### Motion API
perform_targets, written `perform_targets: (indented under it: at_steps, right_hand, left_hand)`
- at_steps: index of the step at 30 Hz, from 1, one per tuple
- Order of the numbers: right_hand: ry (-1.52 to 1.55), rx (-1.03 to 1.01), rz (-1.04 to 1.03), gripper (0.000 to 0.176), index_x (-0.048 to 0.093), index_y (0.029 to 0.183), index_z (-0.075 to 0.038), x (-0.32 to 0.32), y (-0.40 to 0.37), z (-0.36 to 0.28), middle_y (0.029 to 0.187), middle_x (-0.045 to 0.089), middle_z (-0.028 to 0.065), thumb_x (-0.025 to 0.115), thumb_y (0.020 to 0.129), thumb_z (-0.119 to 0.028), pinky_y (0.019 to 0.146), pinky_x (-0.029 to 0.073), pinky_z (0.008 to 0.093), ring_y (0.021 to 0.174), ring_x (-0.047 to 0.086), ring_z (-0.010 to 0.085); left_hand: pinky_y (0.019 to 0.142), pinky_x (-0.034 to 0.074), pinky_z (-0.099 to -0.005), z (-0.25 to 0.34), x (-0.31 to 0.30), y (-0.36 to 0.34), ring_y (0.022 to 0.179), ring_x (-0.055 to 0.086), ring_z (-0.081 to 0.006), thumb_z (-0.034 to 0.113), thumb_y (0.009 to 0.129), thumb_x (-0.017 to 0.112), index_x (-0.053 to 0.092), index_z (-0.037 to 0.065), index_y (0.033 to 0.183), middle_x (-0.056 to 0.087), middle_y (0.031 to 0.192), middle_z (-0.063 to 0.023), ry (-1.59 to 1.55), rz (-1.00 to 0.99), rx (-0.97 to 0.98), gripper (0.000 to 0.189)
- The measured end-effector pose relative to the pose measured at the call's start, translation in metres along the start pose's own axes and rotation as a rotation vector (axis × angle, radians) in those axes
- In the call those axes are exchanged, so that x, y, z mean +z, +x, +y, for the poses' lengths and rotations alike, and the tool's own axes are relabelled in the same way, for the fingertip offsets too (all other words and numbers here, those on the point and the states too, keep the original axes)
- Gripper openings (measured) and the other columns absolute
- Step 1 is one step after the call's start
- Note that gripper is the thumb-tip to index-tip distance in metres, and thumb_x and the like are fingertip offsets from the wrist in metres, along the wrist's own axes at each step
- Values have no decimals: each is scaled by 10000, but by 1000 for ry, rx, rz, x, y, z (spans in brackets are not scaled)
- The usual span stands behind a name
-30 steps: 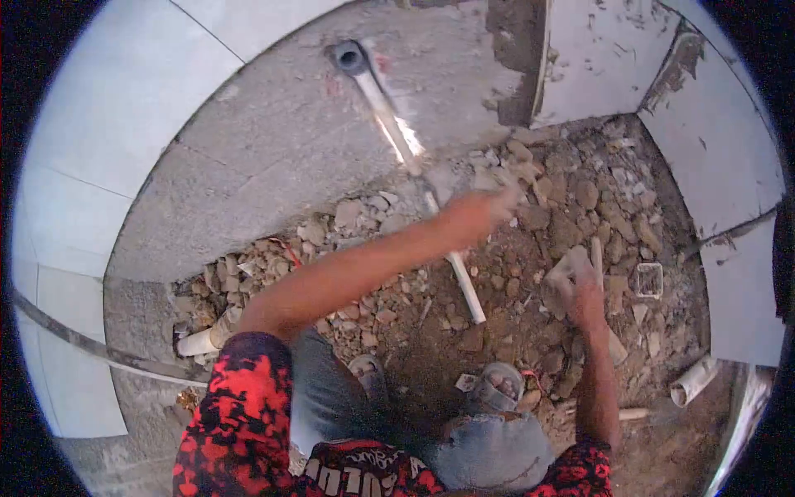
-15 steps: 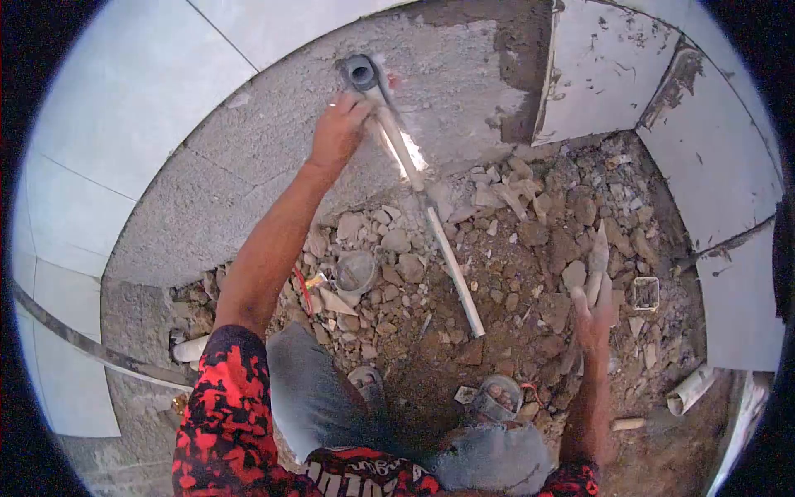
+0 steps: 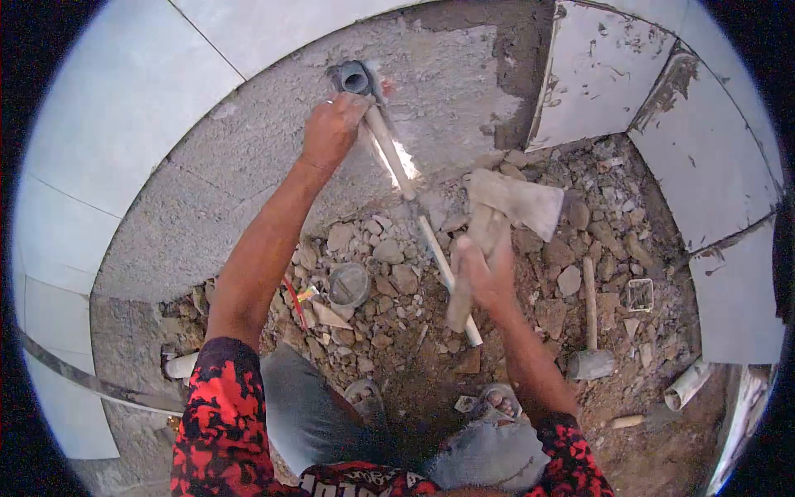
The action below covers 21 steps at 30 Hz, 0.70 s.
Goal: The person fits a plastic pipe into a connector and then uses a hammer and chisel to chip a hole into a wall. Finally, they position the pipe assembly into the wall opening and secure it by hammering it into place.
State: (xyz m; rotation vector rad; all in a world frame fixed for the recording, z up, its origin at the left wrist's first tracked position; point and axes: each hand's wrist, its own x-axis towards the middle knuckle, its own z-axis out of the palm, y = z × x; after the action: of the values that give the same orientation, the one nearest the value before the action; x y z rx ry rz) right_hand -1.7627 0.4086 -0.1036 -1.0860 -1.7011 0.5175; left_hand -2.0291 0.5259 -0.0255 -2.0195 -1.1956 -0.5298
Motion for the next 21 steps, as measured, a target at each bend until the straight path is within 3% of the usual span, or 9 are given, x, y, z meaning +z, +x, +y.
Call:
perform_targets:
  at_steps: [1,6,7,9,13,15,16,18,21]
  right_hand:
    - [391,163,-7,469,278,1123,4,5,6,-12,802,497,76,535,759,-144,556,451,271,610,508,136]
    - [805,395,-93,365,369,1065,5,56,37,-16,691,491,67,492,795,-208,489,427,266,567,491,108]
    - [804,390,-88,365,369,1065,5,68,45,-13,691,491,67,492,795,-208,489,427,266,567,491,108]
    - [453,332,-97,356,372,1044,11,87,59,-10,670,507,71,493,796,-213,500,432,301,576,512,148]
    - [501,333,-55,381,370,1042,33,103,66,-16,731,546,138,500,789,-221,580,439,373,651,548,253]
    - [960,465,39,410,363,1054,56,98,71,-31,784,559,168,504,785,-219,647,428,411,712,547,320]
    - [961,465,40,410,363,1054,56,109,73,-31,784,559,168,504,785,-219,647,428,411,712,547,320]
    - [709,310,261,367,374,1025,42,136,80,-27,738,553,134,500,800,-218,583,438,366,630,548,258]
    - [448,171,236,327,388,977,31,145,82,-23,739,533,108,496,808,-227,598,431,338,649,532,210]
  left_hand:
    - [580,458,-344,-1,1,1,675,543,-244,41,637,530,570,129,921,546,822,-29,6,-13,-8,301]
    - [590,461,-345,2,0,2,684,543,-251,38,645,520,567,114,927,544,830,-55,67,-61,-56,295]
    - [599,461,-344,2,0,2,709,543,-253,35,642,521,565,107,929,542,830,-64,46,-25,-44,299]
    - [608,461,-344,1,5,0,734,542,-254,31,640,522,562,99,930,540,830,-74,27,8,-25,302]
    - [625,457,-355,3,4,-1,779,537,-268,30,628,530,559,90,922,538,825,-81,12,24,-85,301]
    - [626,457,-361,3,5,-2,775,538,-274,29,625,531,557,83,914,539,832,-84,-3,59,-69,296]
    - [626,456,-365,2,7,-1,769,538,-277,28,626,531,559,75,894,541,831,-86,-20,28,-82,274]
    - [625,456,-368,1,8,1,763,538,-281,27,626,530,560,68,874,543,829,-88,-39,-5,-85,253]
    - [617,453,-368,4,5,3,751,538,-280,23,627,526,562,56,836,542,809,-89,-46,-19,-122,214]
